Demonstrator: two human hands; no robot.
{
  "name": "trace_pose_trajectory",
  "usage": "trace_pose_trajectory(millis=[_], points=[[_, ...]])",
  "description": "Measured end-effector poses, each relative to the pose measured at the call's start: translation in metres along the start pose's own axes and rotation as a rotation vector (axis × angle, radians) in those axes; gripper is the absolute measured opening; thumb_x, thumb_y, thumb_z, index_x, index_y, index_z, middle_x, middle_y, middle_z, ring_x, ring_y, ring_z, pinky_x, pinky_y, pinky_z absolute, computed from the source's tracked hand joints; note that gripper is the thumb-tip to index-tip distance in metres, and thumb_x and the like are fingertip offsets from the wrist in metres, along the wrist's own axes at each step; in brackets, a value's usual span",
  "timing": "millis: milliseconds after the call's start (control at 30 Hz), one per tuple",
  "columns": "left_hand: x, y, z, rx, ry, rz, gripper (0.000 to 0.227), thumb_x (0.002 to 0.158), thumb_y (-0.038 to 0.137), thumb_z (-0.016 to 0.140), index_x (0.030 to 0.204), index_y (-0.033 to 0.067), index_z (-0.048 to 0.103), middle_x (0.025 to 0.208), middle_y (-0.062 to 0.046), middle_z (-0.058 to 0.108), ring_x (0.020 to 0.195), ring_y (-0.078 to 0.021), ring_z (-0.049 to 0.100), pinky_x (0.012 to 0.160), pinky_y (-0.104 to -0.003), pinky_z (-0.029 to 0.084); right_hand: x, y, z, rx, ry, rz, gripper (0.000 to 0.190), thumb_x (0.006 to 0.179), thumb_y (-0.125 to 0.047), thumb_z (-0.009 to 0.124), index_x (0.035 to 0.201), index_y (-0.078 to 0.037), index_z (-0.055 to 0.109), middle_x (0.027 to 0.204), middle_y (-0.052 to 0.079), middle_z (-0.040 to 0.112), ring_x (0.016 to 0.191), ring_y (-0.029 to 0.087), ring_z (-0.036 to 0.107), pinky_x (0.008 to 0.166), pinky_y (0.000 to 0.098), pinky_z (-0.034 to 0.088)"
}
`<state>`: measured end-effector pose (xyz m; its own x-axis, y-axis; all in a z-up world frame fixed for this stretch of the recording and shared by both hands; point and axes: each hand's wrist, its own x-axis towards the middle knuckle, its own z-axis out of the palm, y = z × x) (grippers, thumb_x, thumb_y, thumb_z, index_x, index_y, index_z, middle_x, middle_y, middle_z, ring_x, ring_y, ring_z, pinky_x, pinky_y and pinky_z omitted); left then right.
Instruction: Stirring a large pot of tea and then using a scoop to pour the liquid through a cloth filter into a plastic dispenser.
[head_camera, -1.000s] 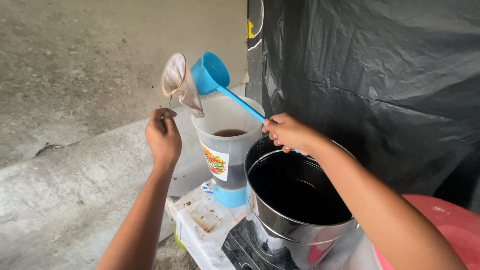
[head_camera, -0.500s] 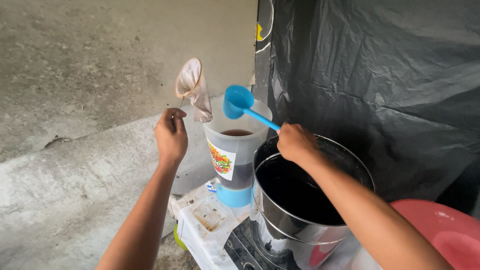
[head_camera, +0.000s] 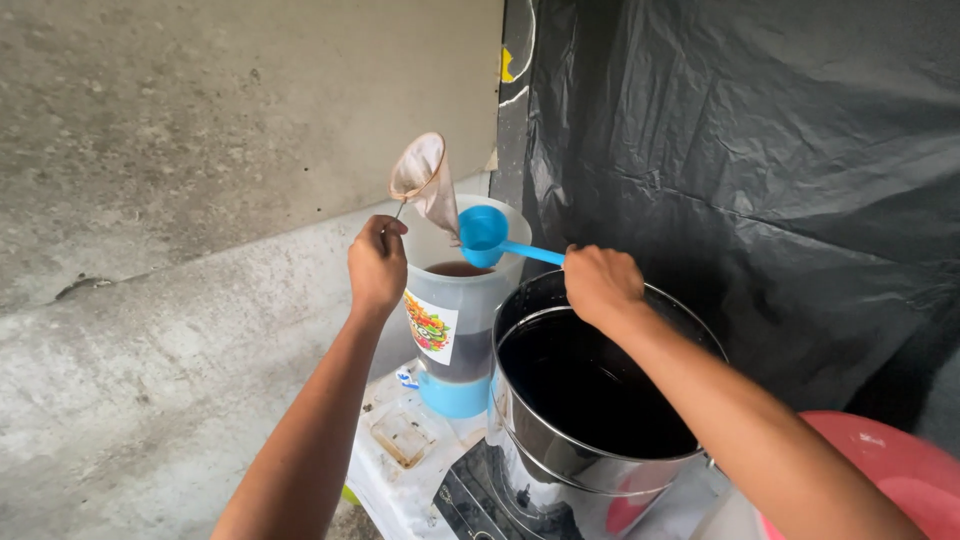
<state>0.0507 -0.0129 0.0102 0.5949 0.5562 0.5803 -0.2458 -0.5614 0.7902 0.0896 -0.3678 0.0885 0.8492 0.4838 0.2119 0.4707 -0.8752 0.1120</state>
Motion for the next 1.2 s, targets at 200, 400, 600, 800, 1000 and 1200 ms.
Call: trace_pose_trajectory(millis=[200,400,600,800,1000,1200], points=[[0.003,-0.003,-0.007,0.020,-0.018,-0.014,0.026,0.121,0.016,0.058,0.118,0.0154,0.083,0.078,-0.014,0.078,0.079,-0.0378,0.076,0.083,-0.050,0.060,-0.005,0.003,-0.003,0.069,-0.003,-0.066,0.044,0.117,-0.006,0.057,0.153,0.010,0.076,0.127,0.034,0.087,0.117,0.054,0.087,0.100,0.0747,0.068],[0.000,-0.003,-0.010,0.040,-0.042,-0.021,0.025,0.120,0.017,0.057,0.118,0.0155,0.083,0.080,-0.018,0.078,0.084,-0.0423,0.079,0.087,-0.053,0.060,0.008,-0.006,0.004,0.118,-0.032,-0.055,0.041,0.120,-0.013,0.059,0.148,0.008,0.080,0.122,0.033,0.088,0.115,0.053,0.088,0.098,0.0736,0.069],[0.005,-0.013,-0.008,0.055,-0.062,-0.051,0.026,0.120,0.020,0.057,0.121,0.0181,0.083,0.091,-0.016,0.084,0.094,-0.0431,0.082,0.093,-0.054,0.062,0.027,-0.011,0.000,0.048,-0.039,-0.086,0.030,0.109,-0.007,0.071,0.131,0.005,0.087,0.112,0.028,0.089,0.108,0.051,0.088,0.091,0.0694,0.072],[0.006,-0.020,-0.015,0.102,-0.085,-0.062,0.027,0.121,0.020,0.056,0.124,0.0170,0.082,0.104,-0.016,0.089,0.105,-0.0451,0.084,0.096,-0.056,0.063,0.056,-0.009,0.021,-0.089,0.036,-0.104,0.022,0.108,-0.005,0.071,0.119,0.002,0.089,0.101,0.024,0.089,0.099,0.046,0.090,0.084,0.0665,0.073],[0.001,-0.015,-0.020,0.095,-0.073,-0.056,0.026,0.120,0.015,0.057,0.124,0.0133,0.083,0.102,-0.020,0.088,0.101,-0.0471,0.084,0.093,-0.056,0.063,0.072,-0.006,0.040,-0.151,0.098,-0.122,0.025,0.107,-0.001,0.070,0.122,-0.004,0.090,0.104,0.020,0.090,0.114,0.047,0.088,0.124,0.0817,0.047],[0.004,-0.020,-0.032,0.111,-0.093,-0.051,0.028,0.121,0.012,0.055,0.125,0.0121,0.083,0.096,-0.015,0.086,0.091,-0.0373,0.084,0.086,-0.048,0.063,0.050,-0.030,0.008,-0.070,0.093,-0.096,0.021,0.104,0.000,0.075,0.118,0.000,0.091,0.106,0.027,0.090,0.108,0.049,0.088,0.104,0.0786,0.063]])
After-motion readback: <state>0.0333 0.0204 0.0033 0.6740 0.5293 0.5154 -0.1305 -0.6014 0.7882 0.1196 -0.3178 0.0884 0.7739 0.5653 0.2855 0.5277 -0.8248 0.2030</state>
